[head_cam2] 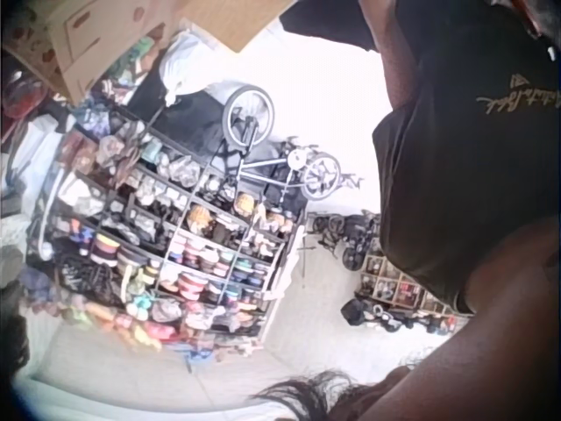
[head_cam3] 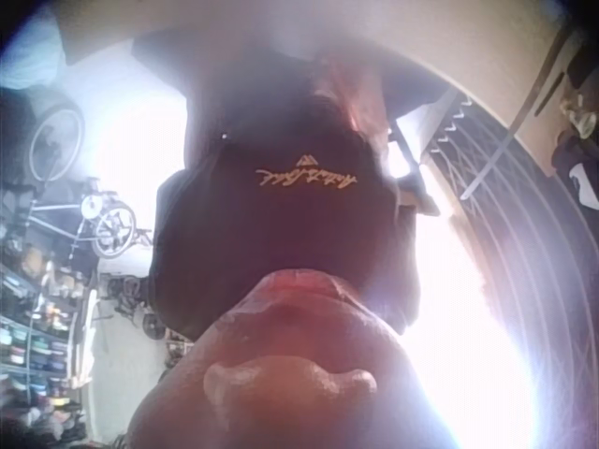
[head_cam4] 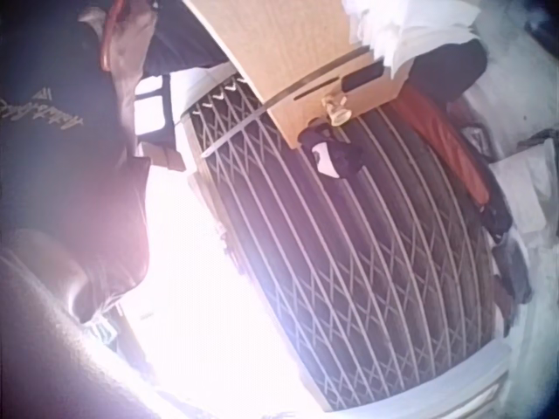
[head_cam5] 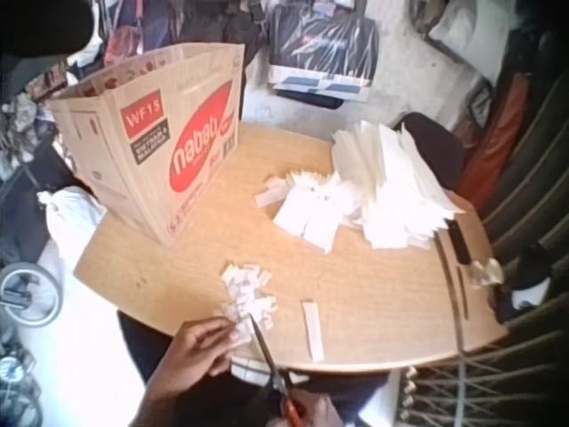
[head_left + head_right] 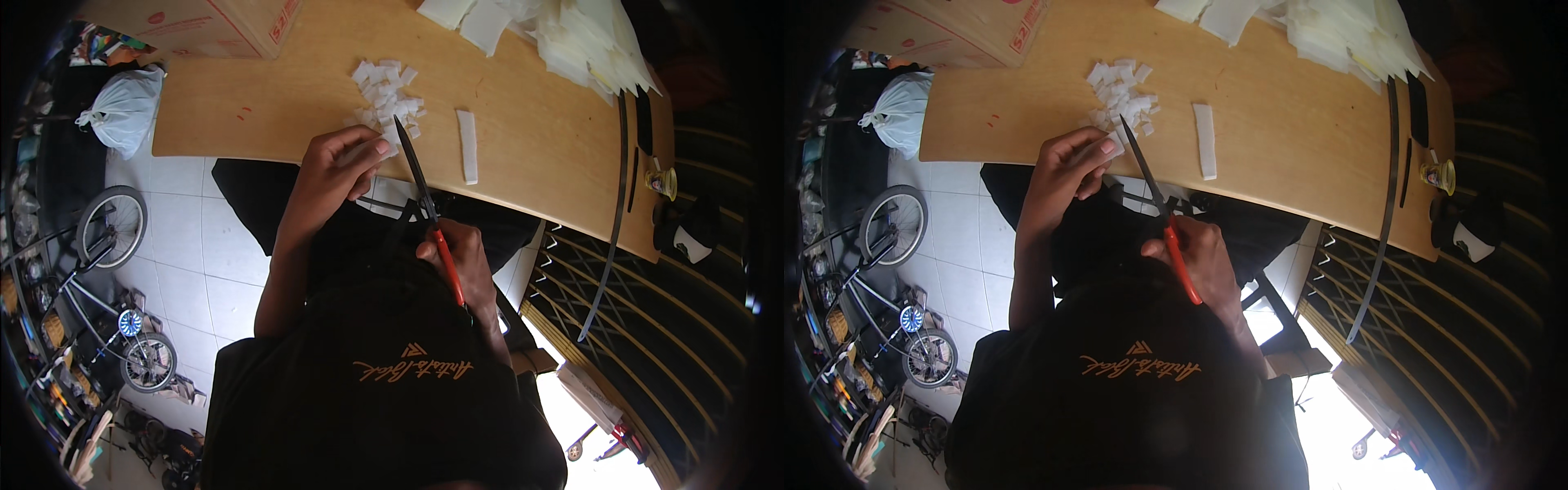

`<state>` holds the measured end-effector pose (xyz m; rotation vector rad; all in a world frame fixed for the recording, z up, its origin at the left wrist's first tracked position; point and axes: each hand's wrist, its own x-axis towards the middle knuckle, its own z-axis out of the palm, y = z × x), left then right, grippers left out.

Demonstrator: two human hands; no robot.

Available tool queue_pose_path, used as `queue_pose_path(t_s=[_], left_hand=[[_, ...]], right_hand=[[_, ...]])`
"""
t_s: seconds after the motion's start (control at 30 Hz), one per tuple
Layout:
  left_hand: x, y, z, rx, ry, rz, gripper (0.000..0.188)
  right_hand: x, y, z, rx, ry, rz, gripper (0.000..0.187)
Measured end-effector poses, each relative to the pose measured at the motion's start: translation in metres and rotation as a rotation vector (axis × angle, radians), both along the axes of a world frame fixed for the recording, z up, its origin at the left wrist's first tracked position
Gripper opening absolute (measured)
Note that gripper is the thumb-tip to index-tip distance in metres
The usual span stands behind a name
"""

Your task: The person uses shears to cut several small rectangular pieces of white textile material from larger strips and places the cut pieces into a cardboard box.

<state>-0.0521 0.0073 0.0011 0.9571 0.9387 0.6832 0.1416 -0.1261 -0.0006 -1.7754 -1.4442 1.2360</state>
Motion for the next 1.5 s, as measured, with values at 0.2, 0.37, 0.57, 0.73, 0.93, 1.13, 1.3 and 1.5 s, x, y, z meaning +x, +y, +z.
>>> queue_pose_path(t_s=[0.2,0.37,0.57,0.73,0.93,1.13,1.3,1.5], left_hand=[[0.000,-0.004,-0.004,0.149,-0.082,0.093,0.021],[0.004,-0.011,0.001,0.194,-0.039,0.145,0.022],[0.007,-0.012,0.009,0.146,-0.027,0.140,0.018],[0.002,-0.010,0.012,0.127,0.022,0.080,0.015],[-0.003,-0.007,0.011,0.103,0.039,0.072,0.020],[-0.003,-0.005,0.005,0.078,0.065,0.089,0.020],[0.001,-0.006,-0.001,0.081,0.020,0.142,0.020],[0.001,-0.006,-0.004,0.053,-0.006,0.172,0.021]], right_hand=[[0.005,-0.016,-0.002,-0.044,0.039,0.103,0.084],[-0.003,-0.020,0.003,-0.030,-0.048,0.095,0.089],[-0.005,-0.007,0.008,0.020,-0.104,0.101,0.078],[-0.003,-0.002,0.006,0.080,-0.151,0.070,0.082],[0.000,0.002,0.007,0.061,-0.145,0.068,0.077],[-0.006,0.010,0.014,0.017,-0.180,0.039,0.052],[-0.012,0.009,0.008,0.064,-0.125,-0.039,0.050],[-0.006,0.004,0.003,0.011,-0.054,-0.022,0.057]])
